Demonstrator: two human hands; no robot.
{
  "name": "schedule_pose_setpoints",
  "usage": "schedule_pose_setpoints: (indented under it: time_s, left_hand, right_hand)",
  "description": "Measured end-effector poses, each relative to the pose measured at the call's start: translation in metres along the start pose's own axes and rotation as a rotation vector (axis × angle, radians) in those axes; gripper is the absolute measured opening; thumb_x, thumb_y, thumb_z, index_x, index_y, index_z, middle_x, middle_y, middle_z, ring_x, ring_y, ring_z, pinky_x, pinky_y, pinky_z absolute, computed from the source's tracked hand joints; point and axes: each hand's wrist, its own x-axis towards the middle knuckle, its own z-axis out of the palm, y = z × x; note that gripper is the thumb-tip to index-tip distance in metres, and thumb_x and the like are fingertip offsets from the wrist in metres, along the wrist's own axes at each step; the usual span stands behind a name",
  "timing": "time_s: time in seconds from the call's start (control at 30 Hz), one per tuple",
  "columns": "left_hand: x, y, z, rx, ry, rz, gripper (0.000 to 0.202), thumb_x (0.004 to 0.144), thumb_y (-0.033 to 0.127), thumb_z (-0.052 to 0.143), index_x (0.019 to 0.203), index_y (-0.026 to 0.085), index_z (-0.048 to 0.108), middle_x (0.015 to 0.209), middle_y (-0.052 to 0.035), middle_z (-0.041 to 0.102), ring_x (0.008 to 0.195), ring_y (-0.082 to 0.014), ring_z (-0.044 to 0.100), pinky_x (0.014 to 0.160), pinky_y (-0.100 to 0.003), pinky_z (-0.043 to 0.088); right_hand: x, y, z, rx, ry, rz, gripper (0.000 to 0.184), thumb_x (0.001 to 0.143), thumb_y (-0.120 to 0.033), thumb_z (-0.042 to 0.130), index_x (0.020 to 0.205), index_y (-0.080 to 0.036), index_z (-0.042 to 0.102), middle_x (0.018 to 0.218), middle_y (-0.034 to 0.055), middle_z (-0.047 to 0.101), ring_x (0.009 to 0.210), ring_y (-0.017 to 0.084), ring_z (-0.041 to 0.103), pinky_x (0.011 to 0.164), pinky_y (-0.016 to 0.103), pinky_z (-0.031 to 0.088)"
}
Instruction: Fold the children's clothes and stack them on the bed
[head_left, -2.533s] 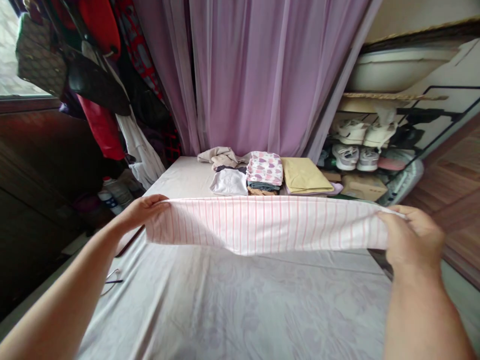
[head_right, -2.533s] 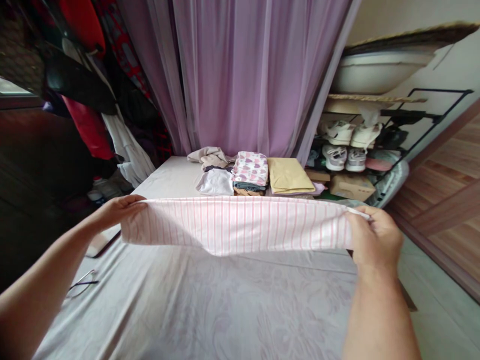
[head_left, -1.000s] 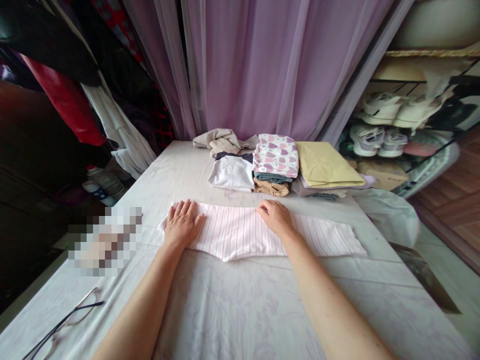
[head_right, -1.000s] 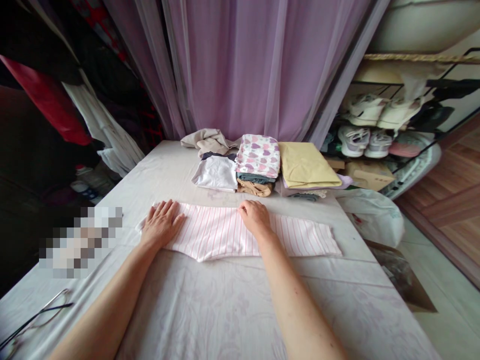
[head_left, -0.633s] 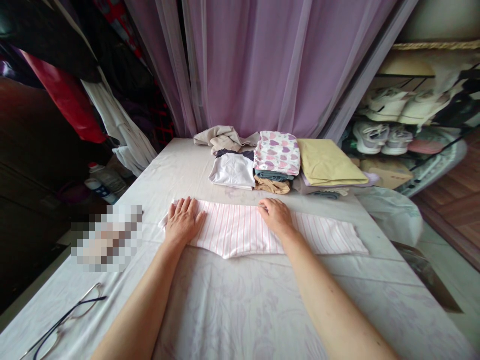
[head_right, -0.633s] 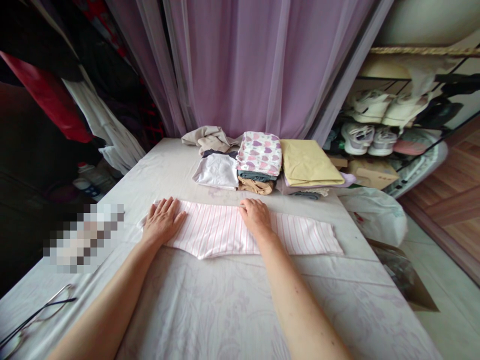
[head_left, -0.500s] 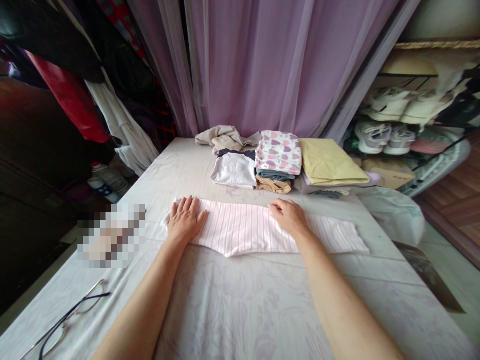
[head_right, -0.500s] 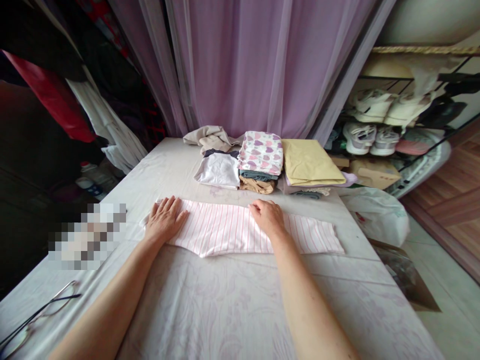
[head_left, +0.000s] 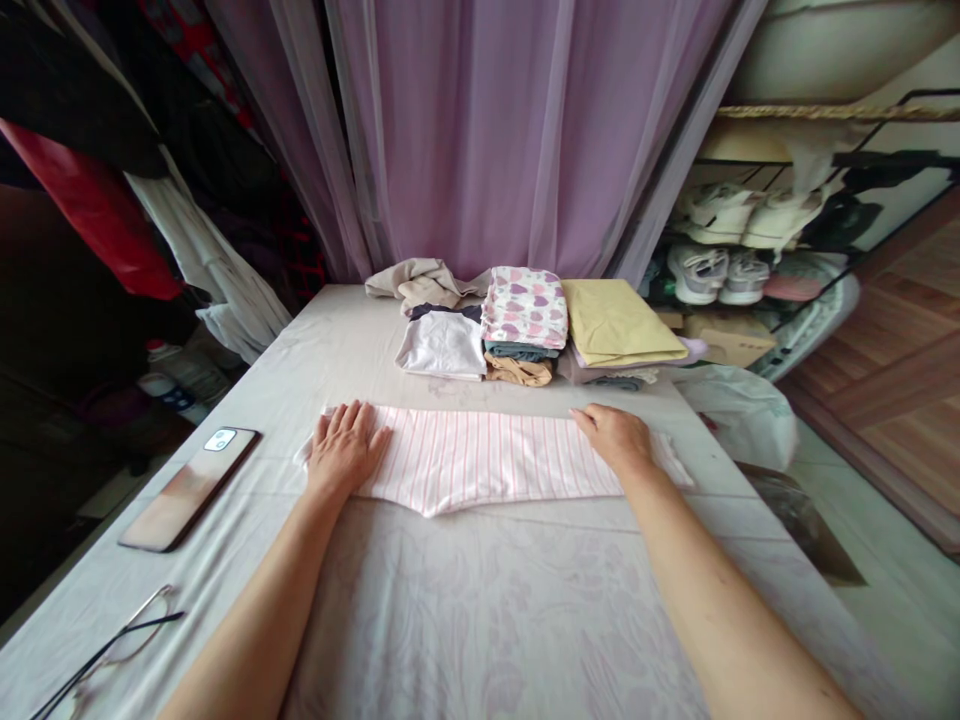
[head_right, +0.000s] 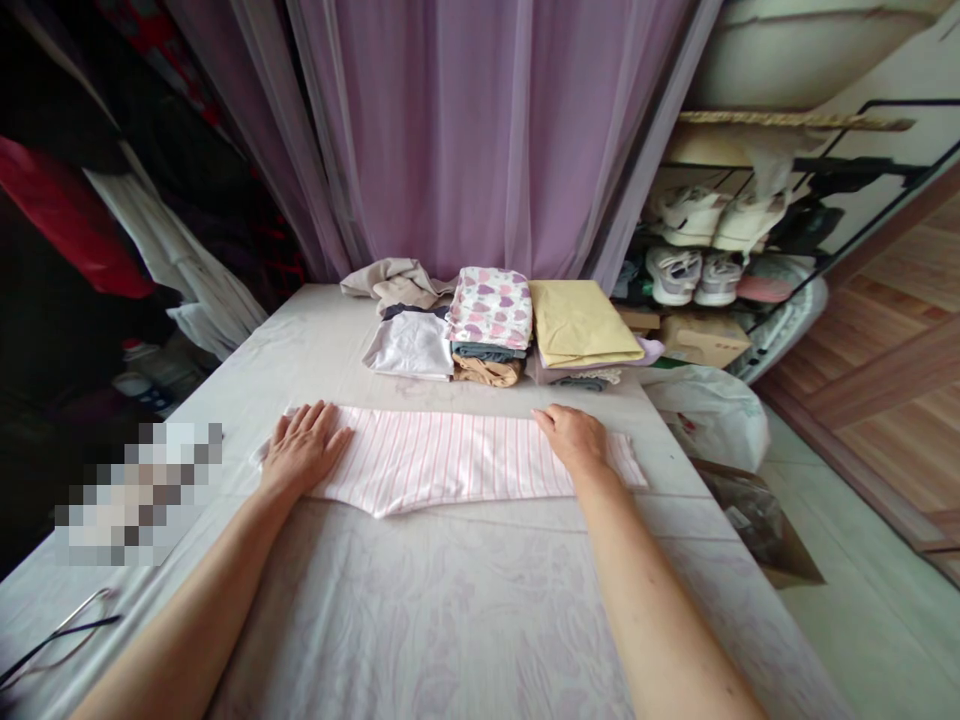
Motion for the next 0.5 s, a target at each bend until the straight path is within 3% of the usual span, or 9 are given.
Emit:
schedule_pose_setpoints:
  time_s: [0.33,0.5]
  left_hand:
    - [0.002,0.000,0.000,-0.002,-0.038,-0.022,0.062,0.097,0.049,0.030,0.145,0.013,0.043,0.151,-0.0136,0.043,0.142,-0.0310,0.034,0.116,-0.050,0.024]
    - [0.003,0.001,0.000,-0.009,-0.059,-0.037,0.063,0.097,0.050,0.028,0.146,0.013,0.042,0.153,-0.0133,0.041,0.143,-0.0305,0.032,0.117,-0.050,0.023]
  right_hand:
    - [0.003,-0.006,-0.004,-0.035,-0.059,0.071,0.043,0.097,-0.049,0.041,0.092,-0.021,0.073,0.091,0.0109,0.075,0.076,0.021,0.065,0.059,0.029,0.030]
    - [-0.001,0.008,-0.012,-0.013,-0.090,0.011,0.045,0.097,-0.050,0.037,0.092,-0.023,0.072,0.091,0.0084,0.076,0.078,0.020,0.066,0.061,0.028,0.034]
